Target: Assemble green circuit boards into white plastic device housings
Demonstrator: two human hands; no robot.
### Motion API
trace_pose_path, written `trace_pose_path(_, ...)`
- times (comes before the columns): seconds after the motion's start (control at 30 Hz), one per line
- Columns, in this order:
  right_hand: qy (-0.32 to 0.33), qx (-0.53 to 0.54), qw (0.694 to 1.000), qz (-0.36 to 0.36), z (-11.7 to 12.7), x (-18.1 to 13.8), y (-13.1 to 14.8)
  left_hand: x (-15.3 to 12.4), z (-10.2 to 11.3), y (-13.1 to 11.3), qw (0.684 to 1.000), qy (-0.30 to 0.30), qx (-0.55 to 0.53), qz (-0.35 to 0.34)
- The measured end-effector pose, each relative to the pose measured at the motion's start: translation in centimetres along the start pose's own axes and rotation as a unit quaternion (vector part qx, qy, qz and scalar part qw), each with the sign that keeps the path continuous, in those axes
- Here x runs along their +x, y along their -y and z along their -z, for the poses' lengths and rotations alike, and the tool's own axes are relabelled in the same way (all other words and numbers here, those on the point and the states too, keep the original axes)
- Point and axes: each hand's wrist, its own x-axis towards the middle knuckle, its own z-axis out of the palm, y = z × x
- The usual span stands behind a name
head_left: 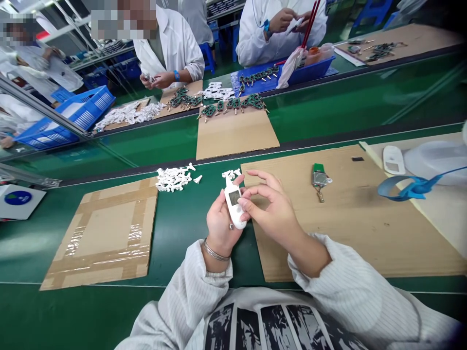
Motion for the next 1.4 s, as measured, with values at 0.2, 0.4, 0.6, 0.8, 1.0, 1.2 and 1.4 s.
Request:
trace_pose_path(0.2,0.017,-0.024,0.999,0.029,0.4,0.3,0.0,0.0,-0.1,0.2,0.999,0.015,-0.019,0.027)
trace_pose_path(0.4,-0.002,-0.019,0.999,0.037,0.1,0.1,0.1,-0.3,-0.3,0.4,0.999,0.021,-0.012,0.03)
trace_pose_path(0.6,0.019,0.24,0.966,-0.097,-0.5,0.3,-0.5,-0.9,-1.0,0.7,0.998,0.023,-0.018,0.054)
trace_pose_path(0.8,0.08,0.172,0.973,-0.134,-0.3,0.6,0.2,-0.8,-1.1,0.9,0.997,-0.022,-0.035,0.064)
trace_pose_path(1.0,0.199,0.256,0.934,-0.148,1.2,0.2,-0.4,-2.3,0.4,-0.4,0.981,0.036,0.07,0.177)
trace_pose_path(1.2,0.08,0.166,0.973,-0.14,5.7,0.1,-2.3,1.5,2.8,-8.8,0.868,-0.065,0.49,-0.05)
trace_pose_path(1.4,0.041,0.073,0.976,-0.202,10.7,-1.8,-4.0,13.2,4.8,-19.8,0.615,-0.287,0.728,-0.094)
